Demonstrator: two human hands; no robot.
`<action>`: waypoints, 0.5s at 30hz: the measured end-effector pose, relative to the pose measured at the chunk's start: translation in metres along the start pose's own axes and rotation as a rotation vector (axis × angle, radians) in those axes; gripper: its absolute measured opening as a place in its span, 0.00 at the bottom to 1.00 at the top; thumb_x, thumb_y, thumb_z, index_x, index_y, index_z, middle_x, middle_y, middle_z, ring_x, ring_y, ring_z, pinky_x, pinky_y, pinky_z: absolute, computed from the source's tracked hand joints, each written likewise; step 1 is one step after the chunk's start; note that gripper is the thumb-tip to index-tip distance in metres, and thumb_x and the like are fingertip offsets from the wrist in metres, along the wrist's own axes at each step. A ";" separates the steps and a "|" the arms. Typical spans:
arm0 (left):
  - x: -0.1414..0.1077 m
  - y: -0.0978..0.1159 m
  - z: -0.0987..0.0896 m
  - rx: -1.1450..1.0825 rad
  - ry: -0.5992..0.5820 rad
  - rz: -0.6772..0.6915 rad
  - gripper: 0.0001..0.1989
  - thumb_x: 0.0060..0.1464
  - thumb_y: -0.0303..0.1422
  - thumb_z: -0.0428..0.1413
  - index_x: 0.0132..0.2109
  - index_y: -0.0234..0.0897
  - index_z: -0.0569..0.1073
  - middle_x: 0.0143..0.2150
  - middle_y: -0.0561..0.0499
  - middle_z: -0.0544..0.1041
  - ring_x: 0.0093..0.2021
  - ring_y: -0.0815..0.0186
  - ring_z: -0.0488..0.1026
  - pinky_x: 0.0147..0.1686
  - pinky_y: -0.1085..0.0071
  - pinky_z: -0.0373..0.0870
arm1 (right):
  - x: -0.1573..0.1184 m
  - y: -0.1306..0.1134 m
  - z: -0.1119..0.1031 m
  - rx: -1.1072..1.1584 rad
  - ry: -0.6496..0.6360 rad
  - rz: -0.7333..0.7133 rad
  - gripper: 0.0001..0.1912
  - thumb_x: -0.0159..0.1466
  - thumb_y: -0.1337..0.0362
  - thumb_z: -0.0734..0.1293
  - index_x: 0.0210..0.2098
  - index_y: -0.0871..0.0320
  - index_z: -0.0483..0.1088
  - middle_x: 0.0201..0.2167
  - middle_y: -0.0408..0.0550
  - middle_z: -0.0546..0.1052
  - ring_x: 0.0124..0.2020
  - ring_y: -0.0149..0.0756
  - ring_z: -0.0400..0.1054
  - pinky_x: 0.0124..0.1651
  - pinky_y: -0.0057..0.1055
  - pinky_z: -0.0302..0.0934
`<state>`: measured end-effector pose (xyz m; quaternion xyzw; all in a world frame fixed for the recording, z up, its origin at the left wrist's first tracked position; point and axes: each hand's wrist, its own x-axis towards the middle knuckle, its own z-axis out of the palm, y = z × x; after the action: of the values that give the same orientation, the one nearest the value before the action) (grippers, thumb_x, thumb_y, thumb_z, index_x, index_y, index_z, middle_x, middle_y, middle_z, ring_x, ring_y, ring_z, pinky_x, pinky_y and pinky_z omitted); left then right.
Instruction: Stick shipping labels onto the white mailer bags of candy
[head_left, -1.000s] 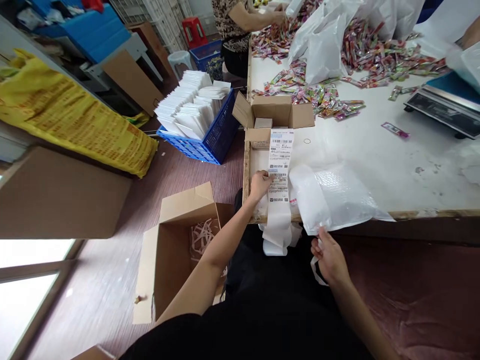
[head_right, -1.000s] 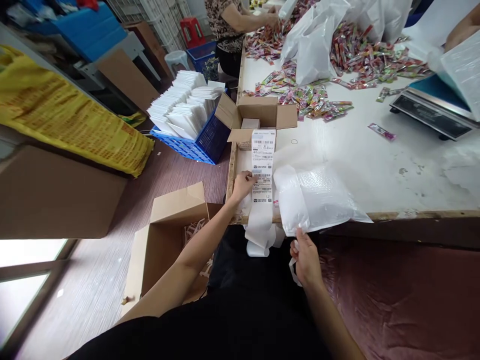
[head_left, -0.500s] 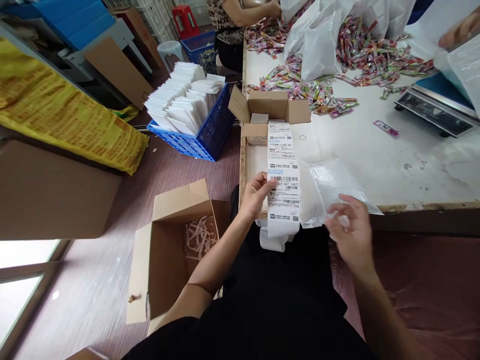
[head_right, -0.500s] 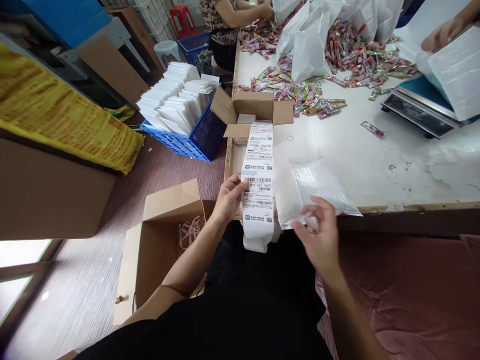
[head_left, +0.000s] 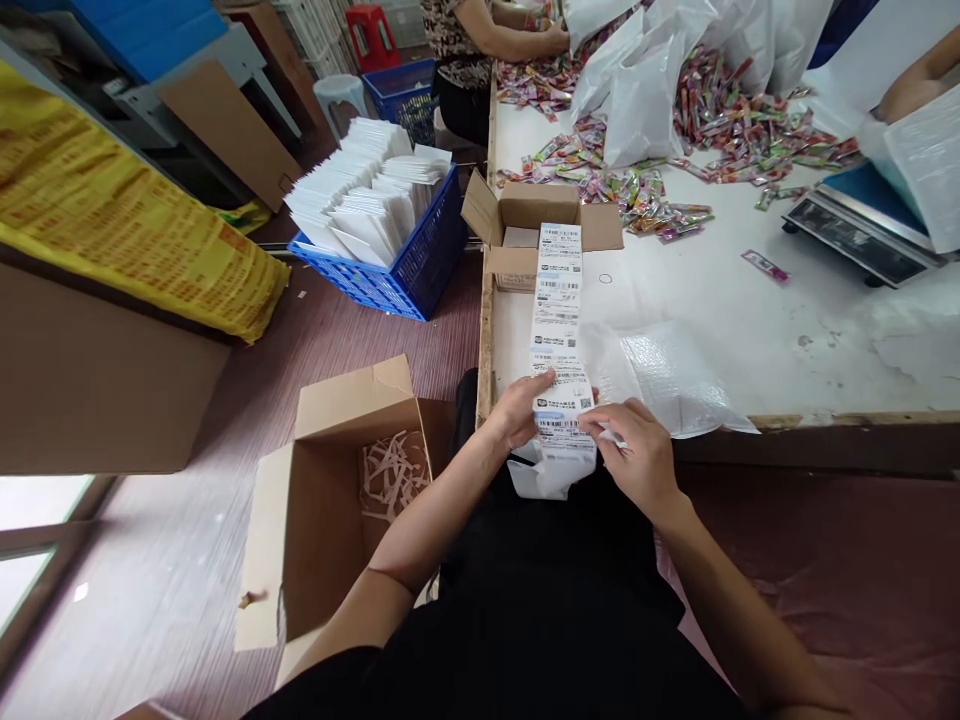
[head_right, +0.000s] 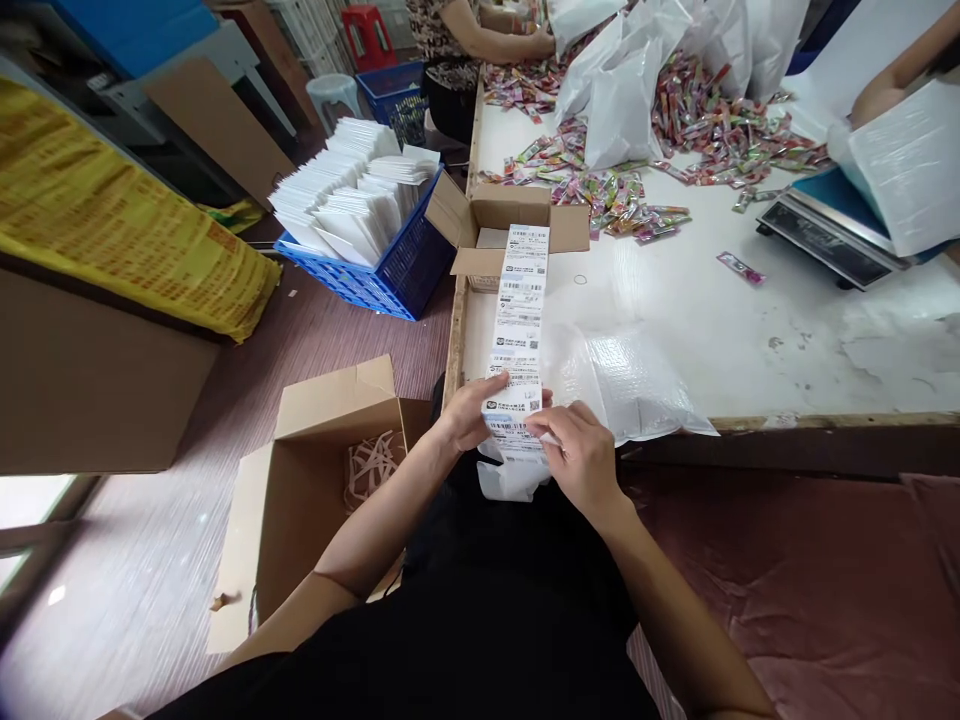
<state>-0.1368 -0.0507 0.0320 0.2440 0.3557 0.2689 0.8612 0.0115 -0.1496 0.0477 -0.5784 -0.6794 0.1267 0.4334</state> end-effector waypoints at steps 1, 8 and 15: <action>0.006 -0.001 -0.001 -0.045 0.055 0.027 0.20 0.61 0.37 0.55 0.53 0.24 0.74 0.43 0.34 0.82 0.47 0.51 0.80 0.49 0.57 0.75 | 0.001 -0.003 -0.008 -0.013 0.019 -0.013 0.09 0.68 0.64 0.64 0.34 0.53 0.76 0.34 0.48 0.77 0.37 0.38 0.71 0.38 0.34 0.66; 0.030 0.009 -0.036 -0.105 0.477 0.300 0.16 0.65 0.30 0.49 0.57 0.30 0.70 0.45 0.41 0.81 0.47 0.57 0.79 0.48 0.59 0.76 | 0.042 0.014 -0.106 0.232 0.626 0.132 0.12 0.60 0.55 0.73 0.31 0.56 0.72 0.27 0.44 0.70 0.23 0.29 0.60 0.29 0.31 0.56; 0.020 0.004 -0.054 0.262 0.387 0.191 0.10 0.61 0.34 0.56 0.40 0.29 0.76 0.34 0.43 0.80 0.40 0.57 0.78 0.44 0.60 0.76 | 0.073 0.094 -0.059 -0.341 -0.169 0.559 0.30 0.58 0.49 0.71 0.55 0.57 0.71 0.49 0.56 0.73 0.44 0.48 0.70 0.43 0.43 0.66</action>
<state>-0.1664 -0.0224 -0.0087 0.3303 0.5211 0.3424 0.7086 0.1218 -0.0755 0.0525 -0.7940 -0.5395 0.1726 0.2209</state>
